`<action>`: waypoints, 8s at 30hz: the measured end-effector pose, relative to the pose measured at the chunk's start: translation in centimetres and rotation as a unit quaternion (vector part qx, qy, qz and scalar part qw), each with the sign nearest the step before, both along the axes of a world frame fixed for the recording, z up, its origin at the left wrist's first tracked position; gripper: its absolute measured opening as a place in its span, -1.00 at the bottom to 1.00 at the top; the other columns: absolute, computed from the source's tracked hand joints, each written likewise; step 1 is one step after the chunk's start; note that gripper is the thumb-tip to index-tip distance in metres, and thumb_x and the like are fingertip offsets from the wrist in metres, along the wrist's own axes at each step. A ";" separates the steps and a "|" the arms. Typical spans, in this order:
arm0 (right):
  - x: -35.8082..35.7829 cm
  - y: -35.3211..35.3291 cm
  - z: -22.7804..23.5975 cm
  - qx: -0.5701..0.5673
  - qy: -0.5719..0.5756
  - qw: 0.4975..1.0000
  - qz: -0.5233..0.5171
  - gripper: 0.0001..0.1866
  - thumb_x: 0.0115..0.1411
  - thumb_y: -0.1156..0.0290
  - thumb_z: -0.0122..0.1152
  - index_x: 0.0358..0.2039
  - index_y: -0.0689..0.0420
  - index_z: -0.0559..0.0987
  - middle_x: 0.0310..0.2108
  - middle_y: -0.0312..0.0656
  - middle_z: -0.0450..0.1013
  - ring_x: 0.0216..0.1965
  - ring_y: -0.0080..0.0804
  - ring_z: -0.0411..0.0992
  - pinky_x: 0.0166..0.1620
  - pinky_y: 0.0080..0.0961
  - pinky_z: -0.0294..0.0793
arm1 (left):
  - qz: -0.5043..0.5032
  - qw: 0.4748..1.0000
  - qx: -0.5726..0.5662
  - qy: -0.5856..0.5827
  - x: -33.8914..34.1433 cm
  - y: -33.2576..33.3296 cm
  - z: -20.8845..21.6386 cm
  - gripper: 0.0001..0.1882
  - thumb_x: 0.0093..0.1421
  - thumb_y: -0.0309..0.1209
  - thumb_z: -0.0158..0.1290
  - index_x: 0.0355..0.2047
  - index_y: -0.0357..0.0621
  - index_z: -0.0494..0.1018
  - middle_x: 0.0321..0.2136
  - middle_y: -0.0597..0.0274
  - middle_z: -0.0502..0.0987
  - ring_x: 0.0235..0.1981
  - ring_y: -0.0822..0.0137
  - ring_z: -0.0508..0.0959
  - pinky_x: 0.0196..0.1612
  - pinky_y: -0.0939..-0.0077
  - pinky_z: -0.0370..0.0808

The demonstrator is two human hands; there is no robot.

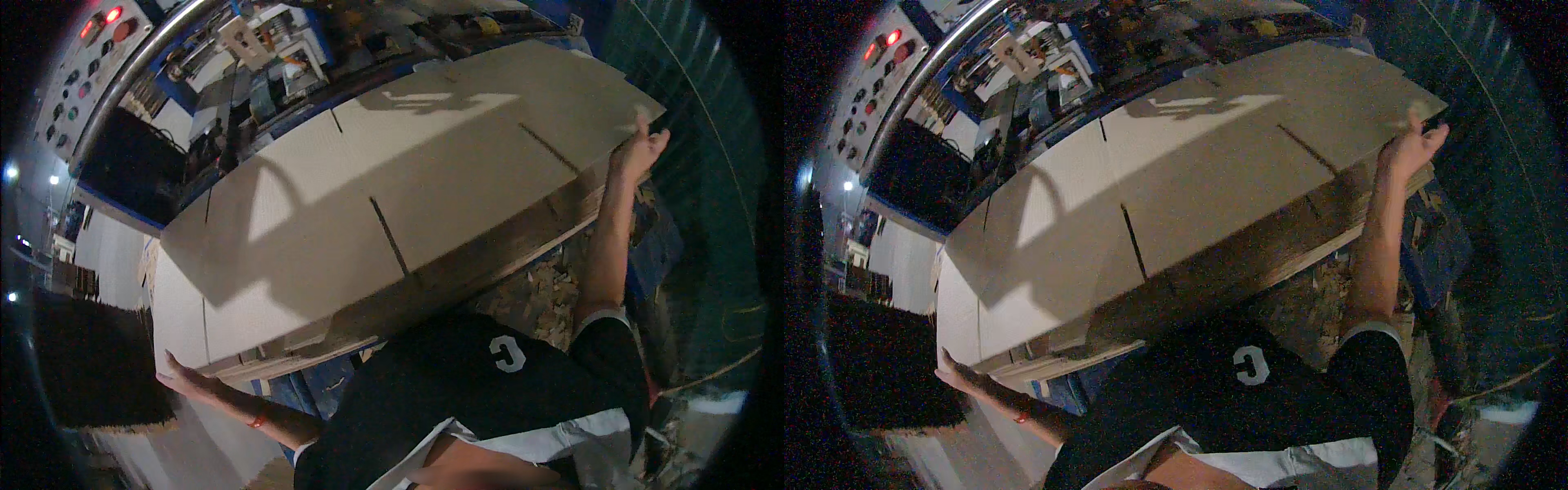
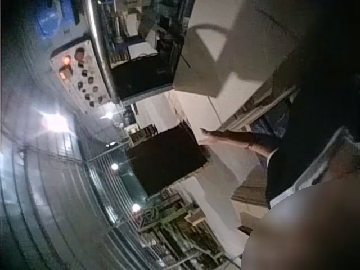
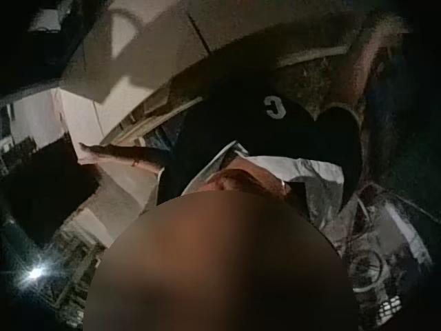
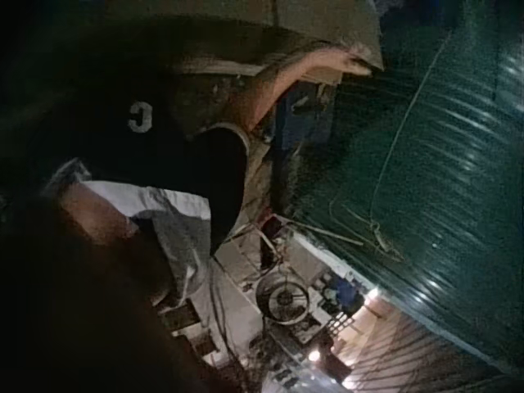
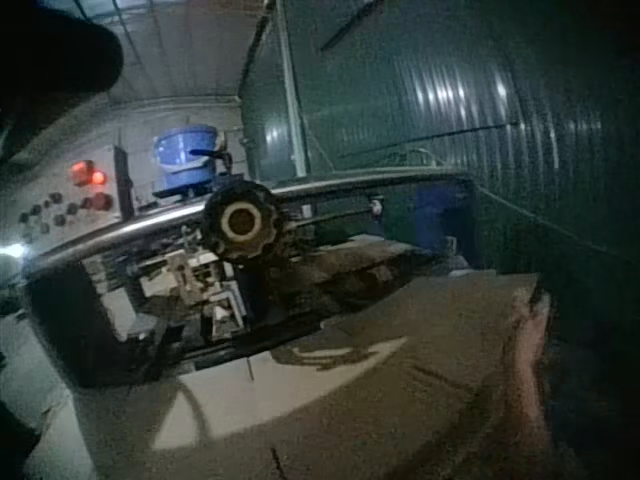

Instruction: The person repeatedly picks up flat cardboard sheets from a stack and places them onto a machine's conveyor or table. The person aligns each sheet by hand before setting it down, continuing this cycle throughout the clip.

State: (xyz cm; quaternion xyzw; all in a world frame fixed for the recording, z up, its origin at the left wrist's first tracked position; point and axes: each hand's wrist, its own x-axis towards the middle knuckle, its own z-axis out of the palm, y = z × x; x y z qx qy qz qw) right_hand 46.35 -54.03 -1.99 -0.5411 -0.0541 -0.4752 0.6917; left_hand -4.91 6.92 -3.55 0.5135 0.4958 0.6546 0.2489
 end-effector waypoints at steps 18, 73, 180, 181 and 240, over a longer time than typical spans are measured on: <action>-22.6 9.7 2.8 -0.659 -0.200 0.686 0.234 -0.84 -0.24 0.52 0.30 -0.54 0.12 0.58 -0.35 -0.08 0.52 -0.27 -0.22 0.52 -0.27 -0.26 0.53 | -0.270 0.957 -0.048 0.091 -3.9 -8.7 -0.4 -0.80 0.13 -0.44 -0.01 -0.27 -0.30 0.45 -0.24 0.18 0.48 -0.26 0.30 0.45 -0.12 0.47 0.40; 2.3 19.9 -4.4 -0.695 0.105 0.675 0.227 -0.47 0.08 0.18 0.13 0.04 0.14 0.38 0.00 0.01 0.35 0.02 -0.06 0.32 0.07 -0.36 0.27 | -0.392 0.744 0.264 0.472 23.4 0.0 -3.8 -0.10 -0.03 -0.44 0.16 0.25 -0.20 -0.11 0.19 -0.12 0.06 0.23 0.00 0.04 0.23 0.23 0.06; -1.4 12.3 -0.4 -0.775 0.170 0.588 0.155 -0.34 0.16 0.11 0.00 0.20 0.15 0.13 0.19 0.06 0.08 0.22 0.08 0.01 0.21 -0.06 -0.01 | -0.450 0.773 0.044 0.445 19.0 -4.1 1.1 -0.42 0.11 -0.22 0.07 0.09 -0.22 0.24 0.06 -0.15 0.29 0.08 0.00 0.32 0.07 0.19 0.28; -3.2 11.4 -0.7 -0.796 0.157 0.564 0.158 -0.30 0.12 0.10 0.06 0.21 0.12 0.12 0.22 0.06 0.03 0.26 0.06 -0.07 0.23 -0.06 -0.08 | -0.550 0.746 0.010 0.376 17.4 -7.0 0.9 -0.30 0.03 -0.16 0.14 0.12 -0.20 0.19 0.12 -0.13 0.20 0.15 0.00 0.21 0.14 0.17 0.17; -5.1 1.3 -7.9 -0.368 0.415 0.801 -0.225 -0.09 0.13 -0.22 -0.13 0.19 0.36 0.06 0.26 0.21 -0.16 0.31 0.04 -0.27 0.27 -0.15 -0.22 | 0.037 0.947 -0.030 0.318 -2.5 4.4 -5.3 -0.43 0.14 -0.16 0.00 0.13 -0.11 0.22 0.06 0.05 0.33 -0.11 0.14 0.43 -0.10 0.29 0.37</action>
